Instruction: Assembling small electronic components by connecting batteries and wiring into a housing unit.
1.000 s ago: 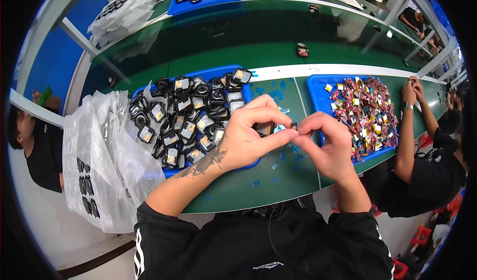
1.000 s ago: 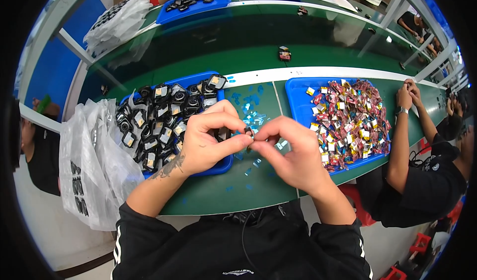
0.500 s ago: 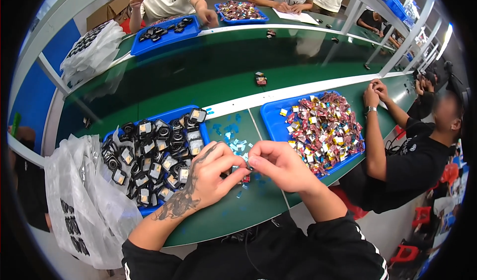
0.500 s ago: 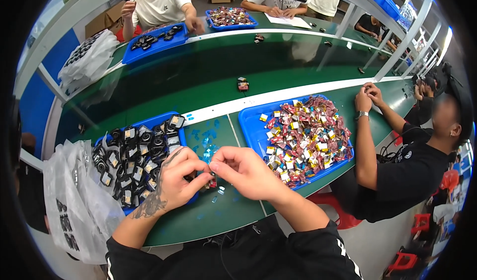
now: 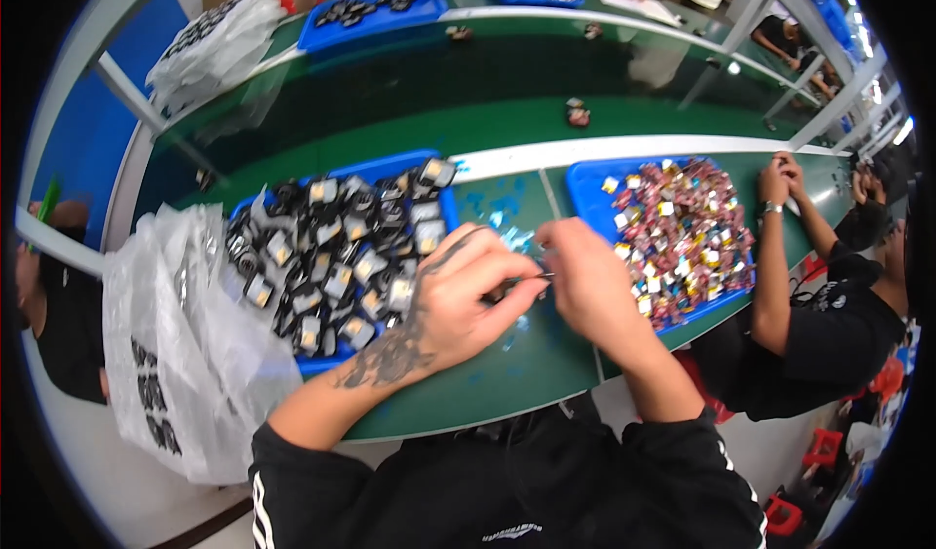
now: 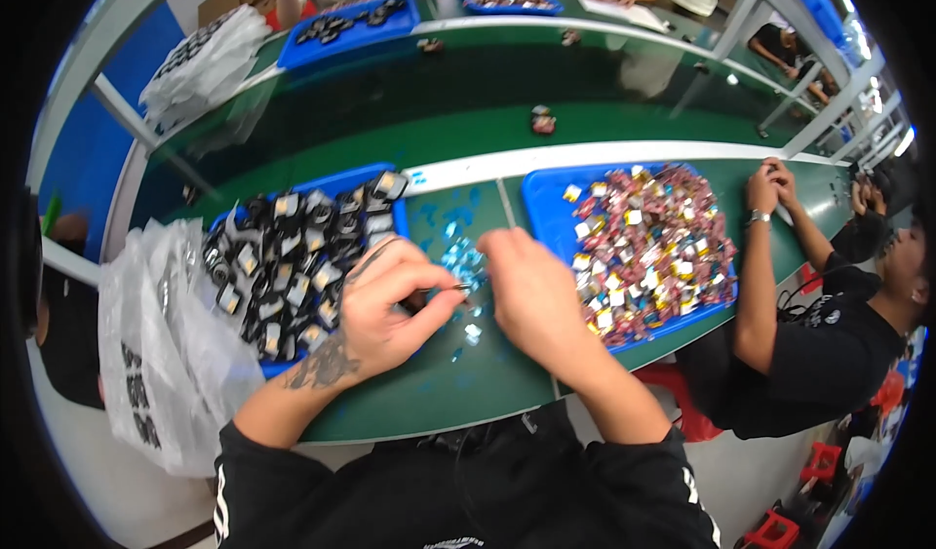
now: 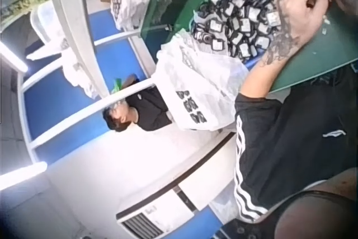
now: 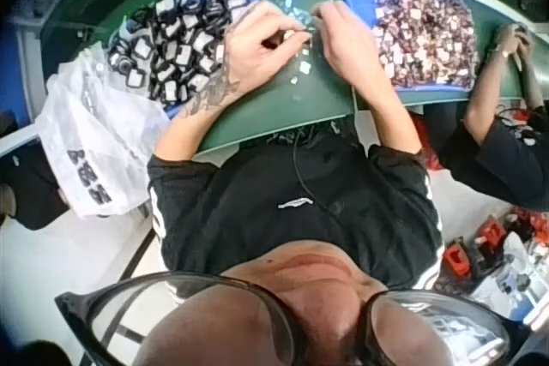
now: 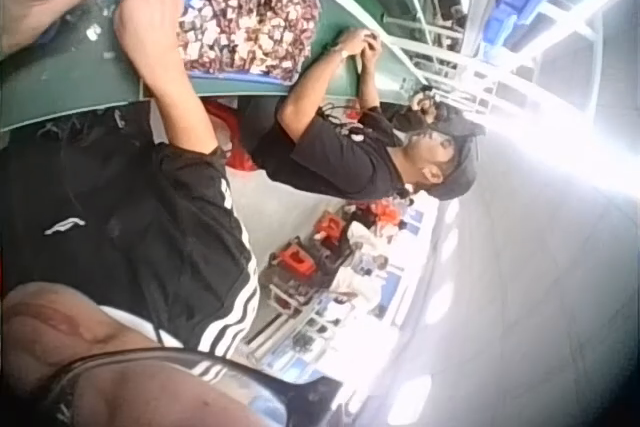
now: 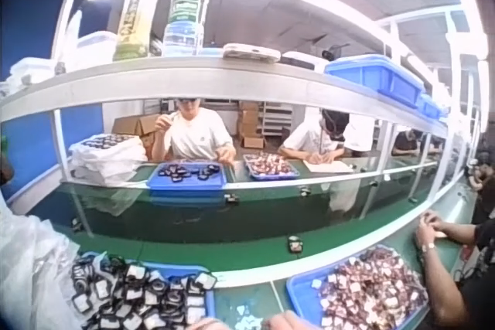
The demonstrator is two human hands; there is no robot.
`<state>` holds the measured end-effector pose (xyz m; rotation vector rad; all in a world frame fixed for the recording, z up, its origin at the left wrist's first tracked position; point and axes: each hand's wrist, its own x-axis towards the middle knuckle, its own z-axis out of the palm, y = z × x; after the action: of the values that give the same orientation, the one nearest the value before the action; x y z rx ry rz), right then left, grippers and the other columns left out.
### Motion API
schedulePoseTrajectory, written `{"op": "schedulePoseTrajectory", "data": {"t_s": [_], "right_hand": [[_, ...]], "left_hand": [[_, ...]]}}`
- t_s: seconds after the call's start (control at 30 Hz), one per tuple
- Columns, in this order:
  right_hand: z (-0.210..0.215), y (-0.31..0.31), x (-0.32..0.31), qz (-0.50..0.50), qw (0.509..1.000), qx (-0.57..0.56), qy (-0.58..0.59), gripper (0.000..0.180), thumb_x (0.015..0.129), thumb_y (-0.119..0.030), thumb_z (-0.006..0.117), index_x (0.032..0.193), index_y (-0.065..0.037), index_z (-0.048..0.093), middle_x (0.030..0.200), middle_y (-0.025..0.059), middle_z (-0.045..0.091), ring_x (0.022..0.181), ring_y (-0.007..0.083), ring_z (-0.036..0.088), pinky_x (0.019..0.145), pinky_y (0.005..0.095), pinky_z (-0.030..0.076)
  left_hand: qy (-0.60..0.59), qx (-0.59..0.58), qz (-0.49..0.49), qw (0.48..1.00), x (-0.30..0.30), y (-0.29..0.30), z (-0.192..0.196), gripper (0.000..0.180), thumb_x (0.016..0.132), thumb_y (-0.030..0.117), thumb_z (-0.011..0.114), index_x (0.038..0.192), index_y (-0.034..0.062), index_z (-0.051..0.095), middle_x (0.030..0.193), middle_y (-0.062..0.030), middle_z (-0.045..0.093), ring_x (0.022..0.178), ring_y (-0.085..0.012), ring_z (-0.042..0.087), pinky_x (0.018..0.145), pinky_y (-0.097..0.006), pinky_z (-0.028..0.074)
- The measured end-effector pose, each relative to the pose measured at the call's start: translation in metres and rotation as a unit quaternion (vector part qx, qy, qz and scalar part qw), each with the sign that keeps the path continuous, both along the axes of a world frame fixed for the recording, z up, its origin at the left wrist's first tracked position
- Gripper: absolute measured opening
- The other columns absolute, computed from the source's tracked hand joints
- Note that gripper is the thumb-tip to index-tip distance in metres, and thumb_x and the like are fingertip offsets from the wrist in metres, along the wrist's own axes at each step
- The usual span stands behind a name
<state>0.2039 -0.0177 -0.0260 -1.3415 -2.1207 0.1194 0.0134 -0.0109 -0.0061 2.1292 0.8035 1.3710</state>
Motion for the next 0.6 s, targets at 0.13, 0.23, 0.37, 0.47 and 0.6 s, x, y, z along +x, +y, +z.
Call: {"op": "schedulePoseTrajectory", "data": {"t_s": [0.13,0.23,0.37,0.47,0.6], "right_hand": [[0.013,-0.009,-0.001,0.045,0.99,-0.092,0.095,0.013,0.084,-0.002,0.066,0.097,-0.002,0.065,0.088,0.0131,0.063,0.082,0.0314,0.066,0.07,0.0367,0.055],[0.023,-0.019,-0.012,0.062,0.929,-0.144,0.335,0.018,0.088,-0.003,0.066,0.105,0.001,0.067,0.086,0.0103,0.066,0.076,0.0154,0.065,0.064,0.0268,0.053],[0.016,-0.018,-0.018,0.102,0.915,-0.135,0.367,0.016,0.086,-0.002,0.069,0.102,0.0,0.068,0.089,0.0086,0.065,0.077,0.0119,0.064,0.066,0.0234,0.052],[0.012,-0.019,-0.017,0.107,0.858,-0.195,0.463,0.012,0.088,-0.002,0.068,0.1,0.0,0.066,0.094,0.0063,0.064,0.081,0.0111,0.063,0.069,0.0232,0.052],[0.007,-0.018,-0.014,0.134,0.771,-0.262,0.566,0.011,0.09,-0.003,0.066,0.1,0.001,0.062,0.096,0.0046,0.062,0.085,0.0098,0.061,0.071,0.0232,0.052]], "left_hand": [[-0.133,-0.211,0.025,0.968,0.001,-0.006,0.002,0.008,0.079,-0.002,0.072,0.082,-0.0024,0.066,0.078,-0.0053,0.059,0.07,-0.0118,0.053,0.063,-0.024,0.042],[-0.082,-0.195,0.025,0.977,-0.003,-0.004,-0.003,0.007,0.08,0.002,0.072,0.082,-0.0019,0.066,0.077,-0.0046,0.058,0.07,-0.0114,0.052,0.063,-0.024,0.041],[-0.047,-0.183,0.013,0.982,-0.006,-0.007,-0.002,0.009,0.078,0.004,0.074,0.085,0.0006,0.068,0.077,-0.0048,0.058,0.069,-0.0119,0.054,0.061,-0.025,0.041],[-0.02,-0.172,0.003,0.985,-0.005,-0.006,0.003,0.011,0.079,0.006,0.074,0.089,0.0029,0.07,0.077,-0.006,0.058,0.067,-0.0143,0.056,0.058,-0.026,0.043],[-0.012,-0.162,0.004,0.987,0.0,-0.007,0.002,0.008,0.078,0.005,0.075,0.082,0.0019,0.068,0.078,-0.0041,0.058,0.064,-0.009,0.051,0.057,-0.022,0.04]]}}
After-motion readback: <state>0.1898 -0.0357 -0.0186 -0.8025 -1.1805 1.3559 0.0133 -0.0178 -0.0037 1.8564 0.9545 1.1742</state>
